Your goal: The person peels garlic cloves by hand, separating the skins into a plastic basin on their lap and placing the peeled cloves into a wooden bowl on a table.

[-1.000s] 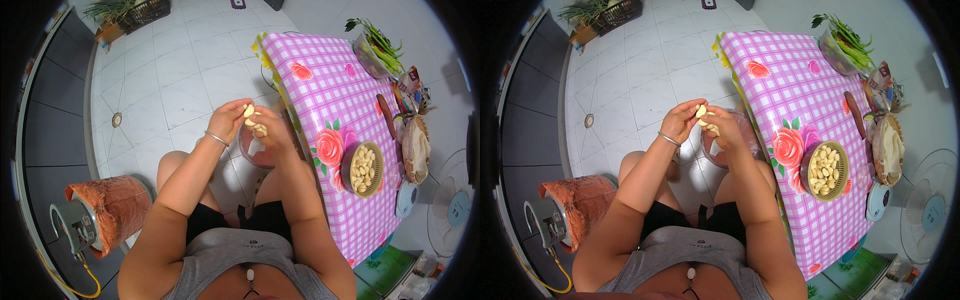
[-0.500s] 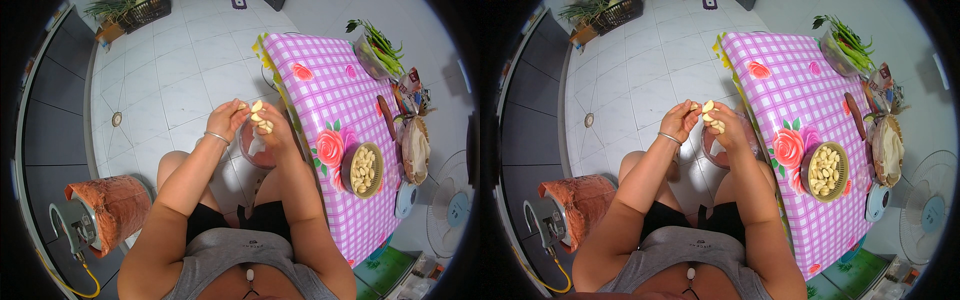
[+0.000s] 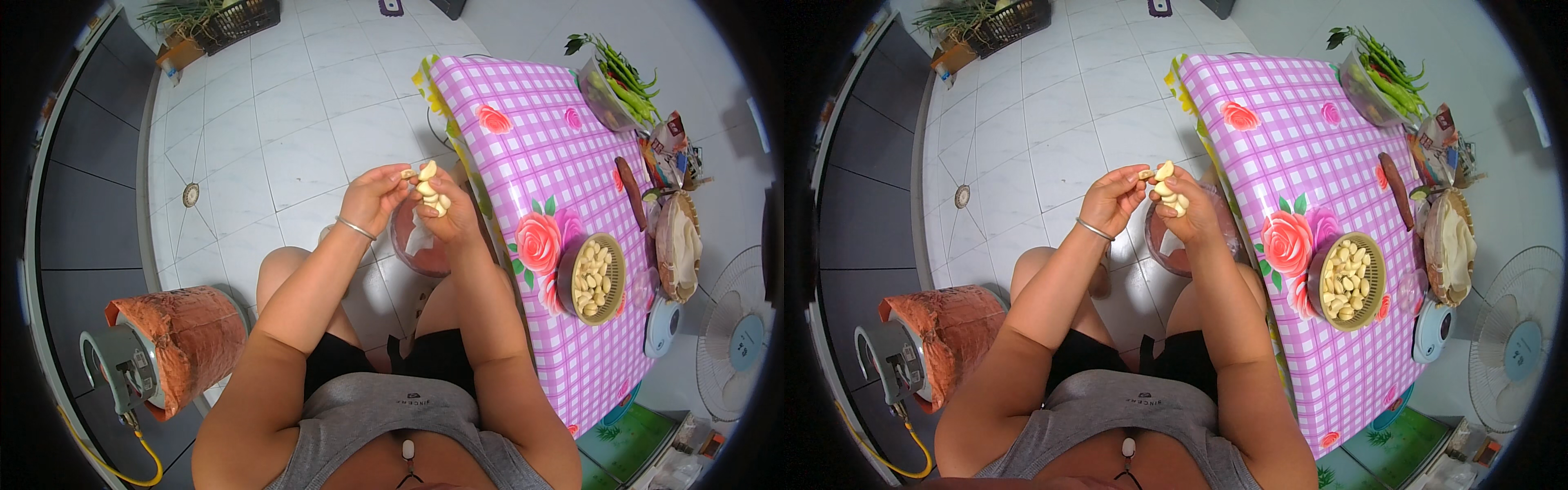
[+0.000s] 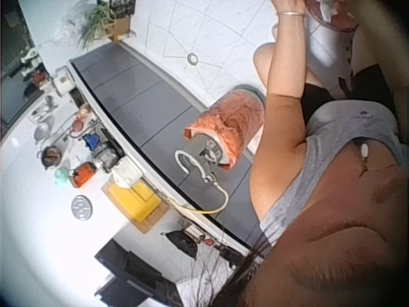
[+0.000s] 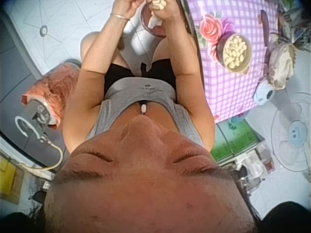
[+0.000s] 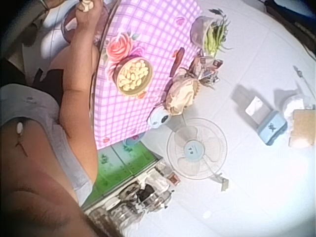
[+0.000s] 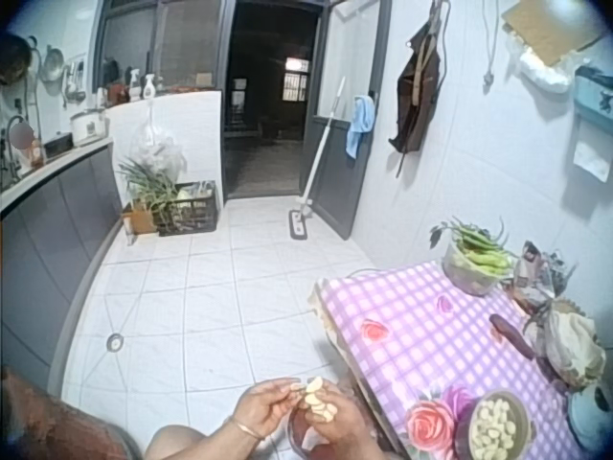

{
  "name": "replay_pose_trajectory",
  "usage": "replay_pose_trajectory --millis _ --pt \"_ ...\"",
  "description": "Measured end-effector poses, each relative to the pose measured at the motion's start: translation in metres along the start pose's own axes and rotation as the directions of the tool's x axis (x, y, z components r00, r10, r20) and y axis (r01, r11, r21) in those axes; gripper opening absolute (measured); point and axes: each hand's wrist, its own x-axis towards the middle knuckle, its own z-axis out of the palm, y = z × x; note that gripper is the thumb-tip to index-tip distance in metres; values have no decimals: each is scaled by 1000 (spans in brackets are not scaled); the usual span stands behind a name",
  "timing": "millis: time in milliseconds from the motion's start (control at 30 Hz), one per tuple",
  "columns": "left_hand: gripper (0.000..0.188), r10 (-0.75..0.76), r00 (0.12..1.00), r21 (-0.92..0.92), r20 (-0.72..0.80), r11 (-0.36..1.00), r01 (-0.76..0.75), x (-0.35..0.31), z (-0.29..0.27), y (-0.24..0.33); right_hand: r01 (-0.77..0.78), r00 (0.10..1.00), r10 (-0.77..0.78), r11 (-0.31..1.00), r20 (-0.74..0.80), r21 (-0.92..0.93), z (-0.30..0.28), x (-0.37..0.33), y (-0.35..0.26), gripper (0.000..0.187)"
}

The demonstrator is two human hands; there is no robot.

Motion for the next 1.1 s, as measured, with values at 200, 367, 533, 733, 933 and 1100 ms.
replay_pose_trajectory --millis 200,367,533,733,933,1100 --pt "7 -30 999 70 -15 997 31 4 -17 -8 73 996 -74 997 -41 -13 6 1 4 26" --pt "4 -37 999 151 -24 988 41 3 -10 -16 115 993 -114 993 30 -36 -2 -1 4 27" --pt "8 -32 999 237 -12 971 34 9 -18 -20 155 988 -156 986 -3 -69 -8 -3 6 28" --pt "12 -146 988 3 -46 989 146 15 -16 -16 203 972 -220 963 -81 -178 23 -28 8 28" --pt "17 -204 977 -16 -66 979 203 24 -34 -14 312 929 -358 892 -90 -327 62 -67 -7 27" --pt "17 -235 971 -16 -51 972 234 22 -37 -13 456 782 -605 720 -150 -524 88 -148 -58 31"
